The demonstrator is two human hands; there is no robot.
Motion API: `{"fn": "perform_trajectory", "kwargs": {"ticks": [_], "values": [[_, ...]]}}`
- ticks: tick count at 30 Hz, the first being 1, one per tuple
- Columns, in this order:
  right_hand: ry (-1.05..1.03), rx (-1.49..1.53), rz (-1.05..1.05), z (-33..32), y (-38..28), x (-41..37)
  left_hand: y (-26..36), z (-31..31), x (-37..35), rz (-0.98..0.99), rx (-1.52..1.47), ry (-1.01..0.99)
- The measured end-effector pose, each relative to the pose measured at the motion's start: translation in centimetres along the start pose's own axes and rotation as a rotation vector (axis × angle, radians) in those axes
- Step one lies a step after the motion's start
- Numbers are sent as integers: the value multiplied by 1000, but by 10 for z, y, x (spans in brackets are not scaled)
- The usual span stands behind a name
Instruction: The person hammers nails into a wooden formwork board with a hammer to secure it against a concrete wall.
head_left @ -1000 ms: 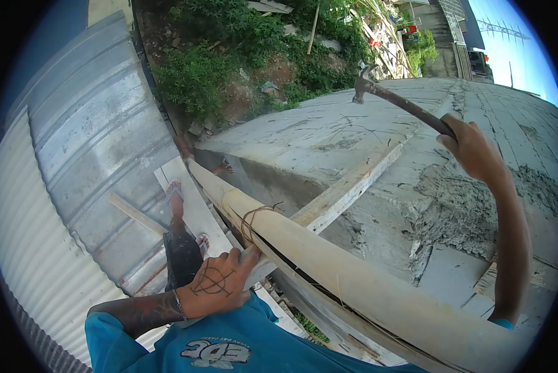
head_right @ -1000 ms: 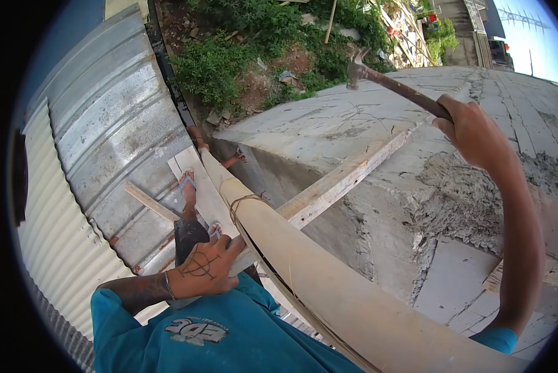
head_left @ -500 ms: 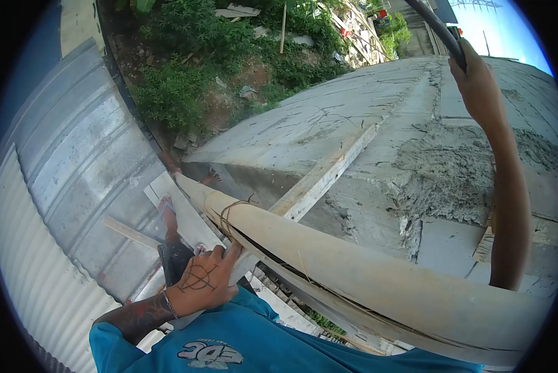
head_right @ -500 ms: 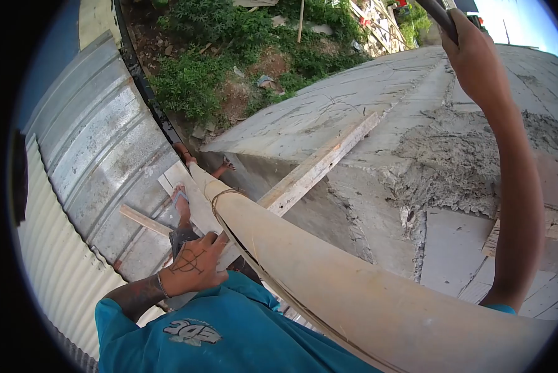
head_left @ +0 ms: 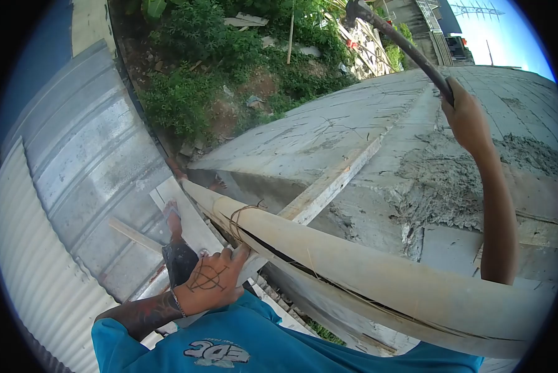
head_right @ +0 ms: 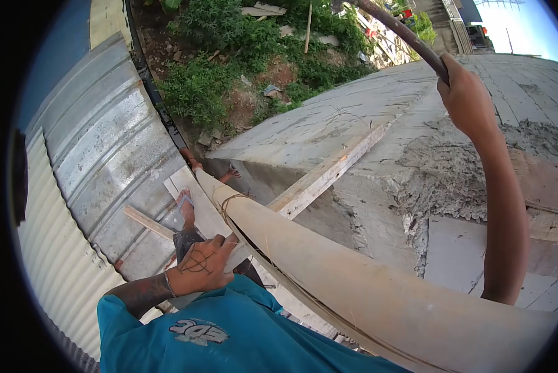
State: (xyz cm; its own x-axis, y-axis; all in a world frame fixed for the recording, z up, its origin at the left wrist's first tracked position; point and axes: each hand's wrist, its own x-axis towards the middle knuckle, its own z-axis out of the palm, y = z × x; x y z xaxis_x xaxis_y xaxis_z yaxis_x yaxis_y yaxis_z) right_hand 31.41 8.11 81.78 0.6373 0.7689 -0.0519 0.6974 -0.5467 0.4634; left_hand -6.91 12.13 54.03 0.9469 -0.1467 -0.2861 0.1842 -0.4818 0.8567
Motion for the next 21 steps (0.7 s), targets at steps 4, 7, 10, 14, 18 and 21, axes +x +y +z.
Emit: {"fn": "perform_trajectory", "kwargs": {"ticks": [4, 7, 10, 14, 18, 21], "values": [[19, 160, -21, 46, 5, -24, 1, -3, 2, -24, -30, -22], [-869, -361, -93, 60, -5, -49, -1, 1, 1, -17, -25, -5], [-451, -466, -201, -3, -25, -19, -2, 3, 1, 0, -1, 24], [26, -82, -59, -18, -32, -2, 1, -3, 4, 0, -35, -33], [304, 152, 34, -11, -15, 4, 2, -7, 3, -5, -31, -63], [347, 153, 129, -31, -6, 2, 0, -5, 3, 7, -14, -61]]}}
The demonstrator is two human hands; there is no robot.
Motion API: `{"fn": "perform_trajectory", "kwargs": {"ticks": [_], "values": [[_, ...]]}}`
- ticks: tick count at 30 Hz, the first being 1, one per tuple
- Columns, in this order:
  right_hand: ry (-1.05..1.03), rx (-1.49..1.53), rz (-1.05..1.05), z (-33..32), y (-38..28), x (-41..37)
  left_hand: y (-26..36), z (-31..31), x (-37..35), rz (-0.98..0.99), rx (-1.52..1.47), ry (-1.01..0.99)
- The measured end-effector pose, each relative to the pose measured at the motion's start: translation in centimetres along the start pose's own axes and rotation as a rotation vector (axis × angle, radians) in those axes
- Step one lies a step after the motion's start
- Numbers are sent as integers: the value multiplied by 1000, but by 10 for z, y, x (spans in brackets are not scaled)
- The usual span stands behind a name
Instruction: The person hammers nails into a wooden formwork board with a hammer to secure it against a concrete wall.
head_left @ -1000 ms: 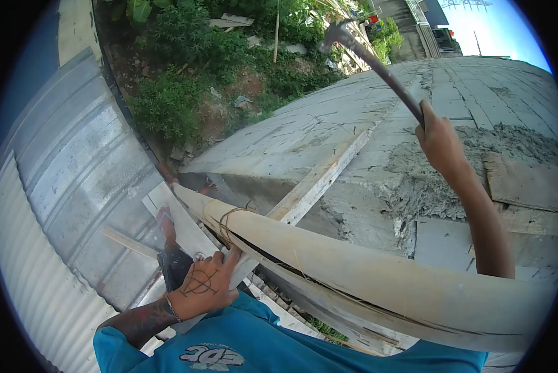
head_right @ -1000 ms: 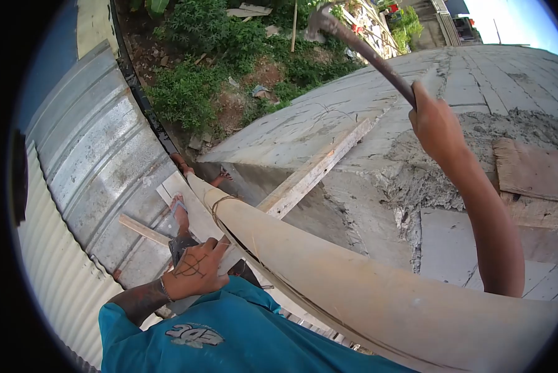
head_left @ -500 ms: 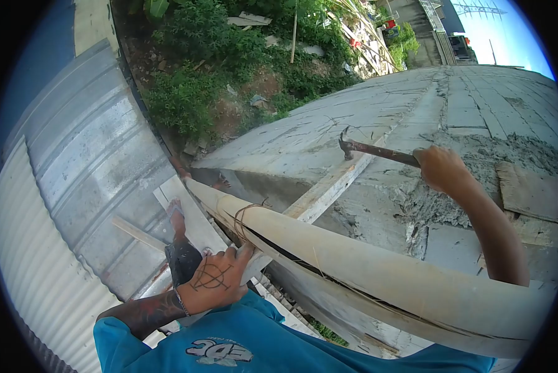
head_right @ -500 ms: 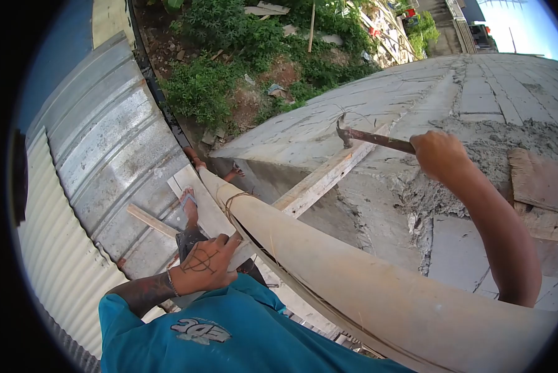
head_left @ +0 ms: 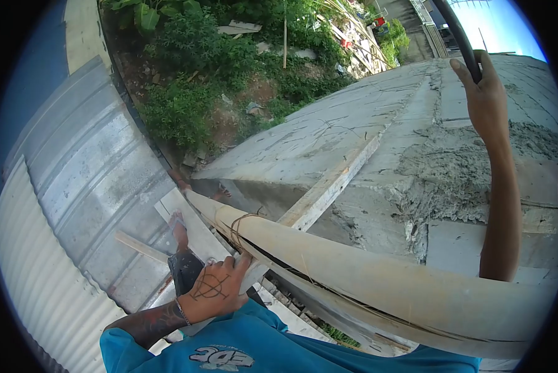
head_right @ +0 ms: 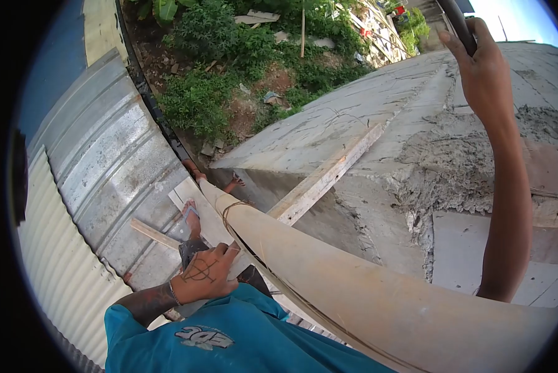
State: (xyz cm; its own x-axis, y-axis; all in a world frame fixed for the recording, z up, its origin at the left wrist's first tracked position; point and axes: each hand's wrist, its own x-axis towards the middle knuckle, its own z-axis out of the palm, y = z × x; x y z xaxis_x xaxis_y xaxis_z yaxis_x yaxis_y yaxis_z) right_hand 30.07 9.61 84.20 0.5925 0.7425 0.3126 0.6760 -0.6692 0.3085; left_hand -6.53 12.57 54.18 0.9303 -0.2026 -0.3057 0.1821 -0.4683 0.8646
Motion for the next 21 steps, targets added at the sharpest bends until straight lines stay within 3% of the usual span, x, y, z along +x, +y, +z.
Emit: {"fn": "perform_trajectory", "kwargs": {"ticks": [3, 5, 6, 8, 9, 13, 14, 16, 20, 21], "values": [[107, 86, -20, 14, 8, 5, -1, 3, 1, 14, 12, 22], [92, 108, -98, 60, 25, -14, -4, 3, 1, 7, 0, 23], [-118, 46, -49, 71, 30, -36, -4, 3, 2, 3, -15, 14], [-869, -563, -58, 81, 40, -62, 1, 7, 0, -6, -61, -9], [-1006, -585, 57, 97, 40, -77, 3, 6, -3, -19, -69, -28], [-660, -577, -323, 54, 26, 17, -3, 2, -3, -22, -26, 26], [-510, -502, -257, 41, 6, 31, -2, 2, -1, 1, -3, 51], [-96, -281, -335, 38, 7, 56, -3, 7, 0, 14, 1, 68], [156, 271, -101, 82, 4, 25, -4, 4, 0, 4, 10, 46], [-8, 117, -80, 81, 13, -6, -5, 3, 1, -3, -1, 30]]}}
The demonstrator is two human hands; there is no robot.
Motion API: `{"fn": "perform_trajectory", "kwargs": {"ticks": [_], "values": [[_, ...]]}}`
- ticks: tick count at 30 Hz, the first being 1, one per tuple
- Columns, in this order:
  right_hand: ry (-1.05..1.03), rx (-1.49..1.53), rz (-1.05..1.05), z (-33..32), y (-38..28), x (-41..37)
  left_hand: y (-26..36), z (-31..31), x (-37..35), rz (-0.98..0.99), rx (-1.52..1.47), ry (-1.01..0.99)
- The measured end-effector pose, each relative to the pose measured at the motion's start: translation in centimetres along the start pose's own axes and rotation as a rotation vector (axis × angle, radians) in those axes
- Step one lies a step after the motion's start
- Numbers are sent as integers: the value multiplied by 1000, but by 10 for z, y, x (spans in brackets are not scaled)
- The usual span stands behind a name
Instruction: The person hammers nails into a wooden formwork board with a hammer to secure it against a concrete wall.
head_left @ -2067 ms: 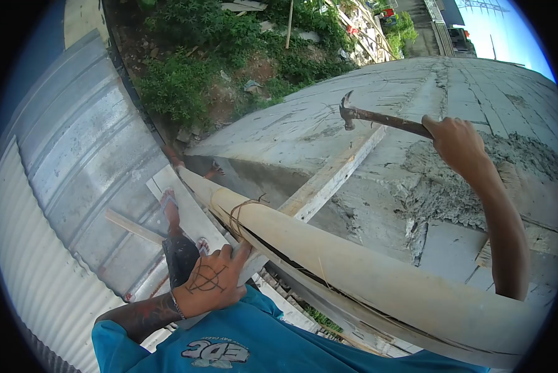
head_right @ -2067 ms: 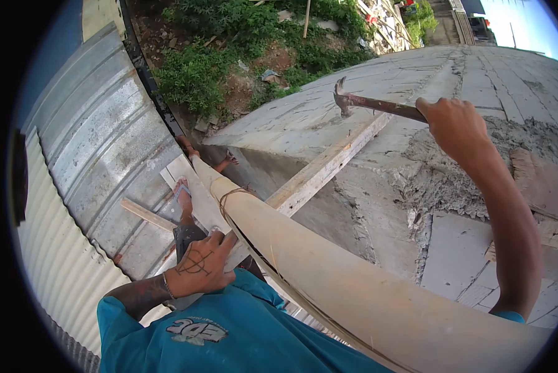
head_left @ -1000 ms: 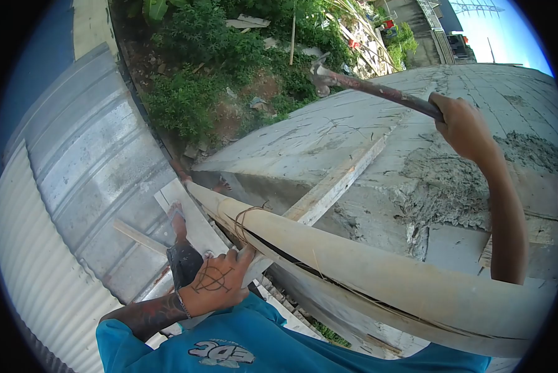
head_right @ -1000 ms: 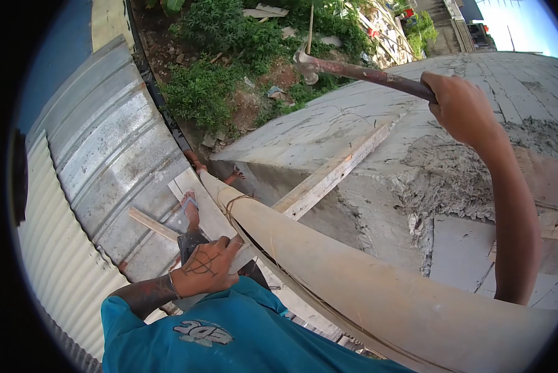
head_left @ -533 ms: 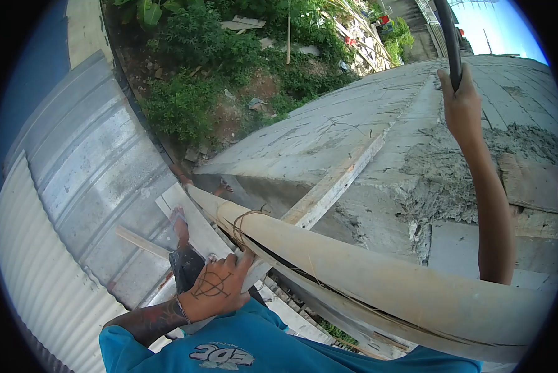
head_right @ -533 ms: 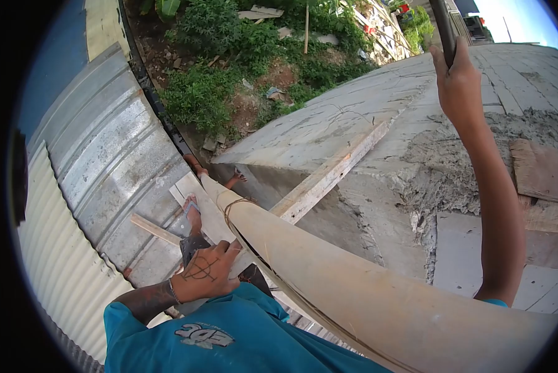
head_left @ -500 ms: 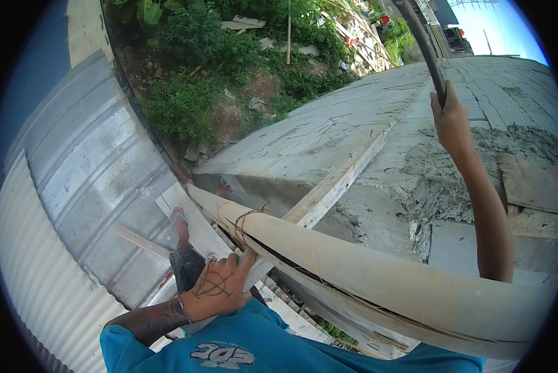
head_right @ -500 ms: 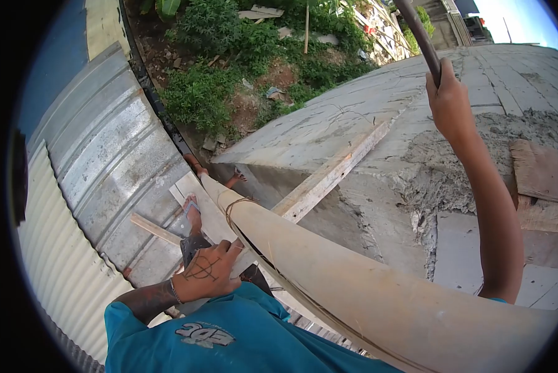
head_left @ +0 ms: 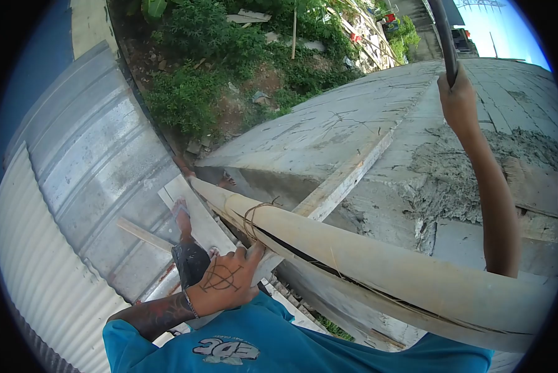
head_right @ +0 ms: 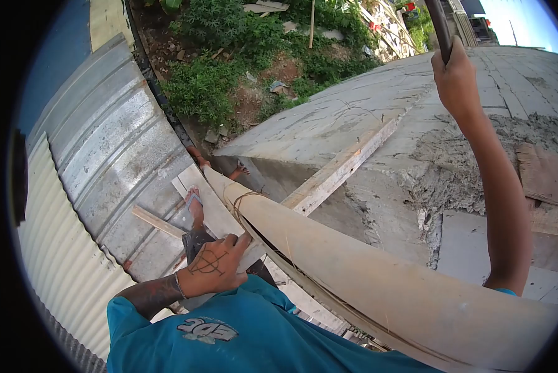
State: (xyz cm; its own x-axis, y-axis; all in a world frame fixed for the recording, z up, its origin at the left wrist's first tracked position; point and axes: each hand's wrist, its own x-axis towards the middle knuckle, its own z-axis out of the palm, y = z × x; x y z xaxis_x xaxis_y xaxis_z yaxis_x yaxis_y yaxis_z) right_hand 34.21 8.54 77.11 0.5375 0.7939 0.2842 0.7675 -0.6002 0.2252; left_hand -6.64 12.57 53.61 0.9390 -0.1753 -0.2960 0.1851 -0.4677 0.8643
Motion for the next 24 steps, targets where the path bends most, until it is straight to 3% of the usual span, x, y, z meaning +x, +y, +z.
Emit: {"fn": "perform_trajectory", "kwargs": {"ticks": [2, 3, 7, 10, 13, 19, 24], "values": [[-788, -698, -42, -8, 17, -44, 2, -3, 0, -7, -9, -20], [-1096, -780, 53, 1, 10, -61, 4, -5, -6, -9, 1, -51], [-771, -677, -149, -33, -1, -12, 1, 1, -3, 15, -24, 23], [-356, -485, -151, -47, -18, -1, 1, 1, -2, 33, -17, 28], [-176, -217, 85, -60, -30, -11, 0, 0, -2, 31, 6, 39], [74, 200, 333, -122, -20, -87, 4, 2, -4, 17, 22, 65], [118, 482, 664, -162, -16, -152, 9, 9, -8, -3, 22, 104]]}}
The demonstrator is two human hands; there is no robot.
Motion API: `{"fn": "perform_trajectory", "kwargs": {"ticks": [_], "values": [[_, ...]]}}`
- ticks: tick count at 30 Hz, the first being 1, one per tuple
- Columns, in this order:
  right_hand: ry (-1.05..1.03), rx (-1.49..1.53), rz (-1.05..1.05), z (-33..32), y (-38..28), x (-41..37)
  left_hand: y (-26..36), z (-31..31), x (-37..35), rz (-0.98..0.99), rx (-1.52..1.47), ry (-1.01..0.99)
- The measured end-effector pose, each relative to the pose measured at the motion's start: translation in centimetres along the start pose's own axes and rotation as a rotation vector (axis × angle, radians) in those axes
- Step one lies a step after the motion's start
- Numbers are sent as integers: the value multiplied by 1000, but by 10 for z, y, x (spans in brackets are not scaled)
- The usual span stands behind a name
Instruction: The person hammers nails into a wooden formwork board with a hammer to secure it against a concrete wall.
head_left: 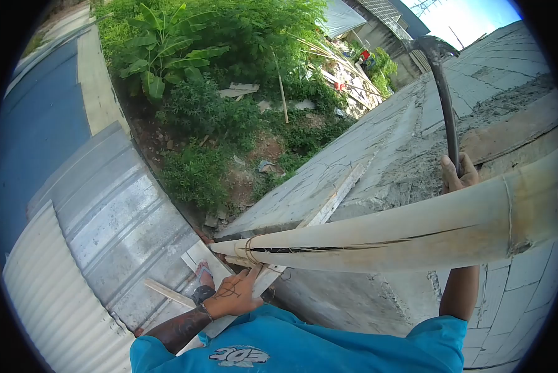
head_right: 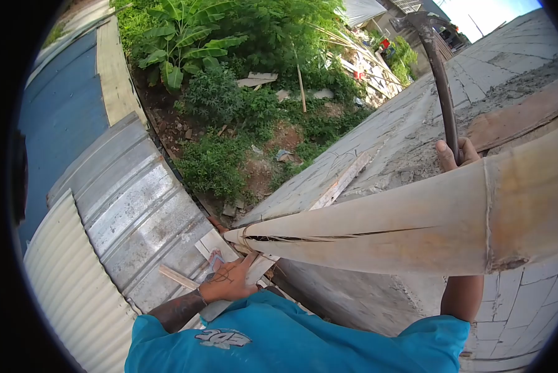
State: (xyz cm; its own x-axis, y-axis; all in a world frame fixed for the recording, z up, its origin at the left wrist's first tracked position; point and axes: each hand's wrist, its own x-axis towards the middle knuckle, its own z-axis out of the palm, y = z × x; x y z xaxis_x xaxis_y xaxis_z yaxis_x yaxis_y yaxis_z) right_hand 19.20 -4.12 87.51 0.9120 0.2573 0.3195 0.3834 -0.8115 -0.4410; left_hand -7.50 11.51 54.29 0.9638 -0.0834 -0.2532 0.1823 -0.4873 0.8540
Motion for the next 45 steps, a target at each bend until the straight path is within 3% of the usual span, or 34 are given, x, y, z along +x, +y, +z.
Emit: {"fn": "perform_trajectory", "kwargs": {"ticks": [2, 3, 5, 9, 15, 21, 24, 27, 30, 33, 39, 45], "values": [[179, 345, 50, -7, 26, -20, 1, 1, -1, 5, 0, -1], [326, 655, 36, 2, 63, -26, 2, 1, -1, 7, -3, -2], [347, 807, 10, 1, 86, -36, 3, 1, 0, -16, 3, -29], [57, 485, 20, -3, 95, -50, 4, -1, 1, -19, 23, -38], [31, 521, 79, 7, 115, -57, 7, -2, 3, -48, 25, -48], [347, 501, 56, 38, 132, -82, -1, 2, 3, -53, 11, -27], [490, 363, 73, 54, 147, -93, -1, -1, 4, -62, 32, -23], [589, 250, -42, 67, 163, -102, 1, -5, 5, -52, 26, -20], [649, 99, 106, 71, 169, -104, 4, -9, 6, -50, 8, -36], [764, -114, 40, 80, 200, -95, -5, -1, 9, -36, -10, -39], [860, -187, -42, 104, 215, -81, 15, -7, 8, -65, -27, -59], [872, -303, 15, 108, 217, -82, 11, -1, 9, -90, -39, -49]]}}
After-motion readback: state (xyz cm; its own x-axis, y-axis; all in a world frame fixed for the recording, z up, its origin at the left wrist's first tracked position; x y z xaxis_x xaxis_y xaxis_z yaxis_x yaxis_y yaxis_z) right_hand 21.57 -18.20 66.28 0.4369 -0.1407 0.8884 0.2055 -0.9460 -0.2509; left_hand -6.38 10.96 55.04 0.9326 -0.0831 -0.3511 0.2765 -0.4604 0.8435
